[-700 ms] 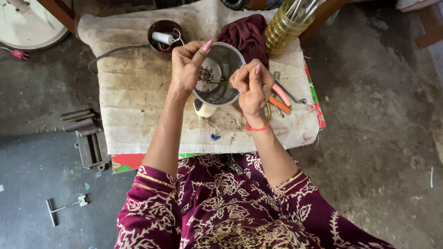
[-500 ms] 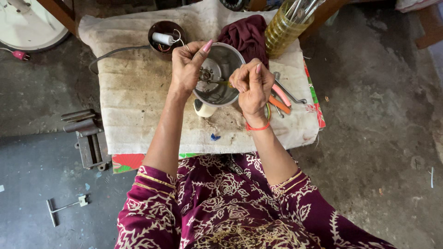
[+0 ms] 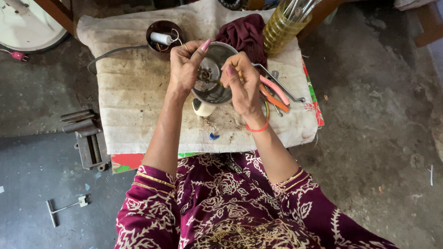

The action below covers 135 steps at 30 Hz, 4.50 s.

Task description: The person works on a disassembled electric kettle motor, using a screwdriver to adjust internal components and pliers to strip and trim wires. They handle the motor stator and wires throughout the clip.

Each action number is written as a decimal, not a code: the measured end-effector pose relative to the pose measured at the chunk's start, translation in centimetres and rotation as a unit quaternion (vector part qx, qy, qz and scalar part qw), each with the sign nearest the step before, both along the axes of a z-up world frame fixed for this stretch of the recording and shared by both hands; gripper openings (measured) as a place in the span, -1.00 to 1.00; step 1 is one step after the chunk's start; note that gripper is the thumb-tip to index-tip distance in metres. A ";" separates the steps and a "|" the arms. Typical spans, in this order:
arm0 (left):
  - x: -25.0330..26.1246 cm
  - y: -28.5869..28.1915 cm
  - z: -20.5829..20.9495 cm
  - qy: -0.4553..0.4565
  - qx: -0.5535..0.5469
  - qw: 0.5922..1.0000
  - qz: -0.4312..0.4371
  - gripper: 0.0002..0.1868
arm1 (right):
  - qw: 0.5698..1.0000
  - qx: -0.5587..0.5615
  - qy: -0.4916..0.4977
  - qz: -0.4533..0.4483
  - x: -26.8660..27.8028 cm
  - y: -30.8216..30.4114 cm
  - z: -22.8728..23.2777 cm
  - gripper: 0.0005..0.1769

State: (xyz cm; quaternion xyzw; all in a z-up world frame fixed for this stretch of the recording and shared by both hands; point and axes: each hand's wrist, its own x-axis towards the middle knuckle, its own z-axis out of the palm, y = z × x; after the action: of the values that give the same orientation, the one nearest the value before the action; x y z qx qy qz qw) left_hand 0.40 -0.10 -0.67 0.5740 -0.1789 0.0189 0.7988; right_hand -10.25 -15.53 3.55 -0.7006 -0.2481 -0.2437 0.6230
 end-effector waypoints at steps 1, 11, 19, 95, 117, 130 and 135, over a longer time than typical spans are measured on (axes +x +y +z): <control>0.0 -0.1 0.0 -0.002 0.001 1.000 -0.001 -0.79 | 1.000 0.018 -0.002 -0.013 0.0 0.3 0.1 -0.60; 0.2 0.1 0.0 0.017 -0.019 1.000 -0.009 -0.78 | 0.995 0.038 -0.006 -0.093 -0.2 0.1 1.0 -0.61; 0.6 0.2 -0.5 0.010 -0.007 1.000 -0.001 -0.79 | 0.998 -0.007 0.040 -0.046 -0.1 0.1 2.0 -0.51; 0.5 1.0 1.1 -0.022 0.033 0.999 -0.008 -0.76 | 0.949 0.308 0.001 0.071 2.9 -0.3 -0.9 -0.84; 0.7 1.4 0.7 -0.020 0.051 0.999 0.004 -0.74 | 0.957 0.281 0.010 0.073 2.7 0.7 -1.1 -0.82; -0.1 1.4 1.8 -0.005 0.076 0.997 0.016 -0.76 | 0.964 0.258 -0.005 0.057 2.6 1.1 -0.8 -0.80; -0.2 1.4 2.1 0.000 0.077 0.997 0.021 -0.76 | 0.965 0.256 -0.004 0.059 2.6 1.0 -0.8 -0.80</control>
State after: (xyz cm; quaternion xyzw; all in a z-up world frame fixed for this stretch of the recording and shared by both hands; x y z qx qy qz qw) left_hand 0.16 1.25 1.42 0.6377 -0.1673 0.0220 0.7516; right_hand -7.62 -14.49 2.72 -0.5014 -0.2207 -0.2645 0.7937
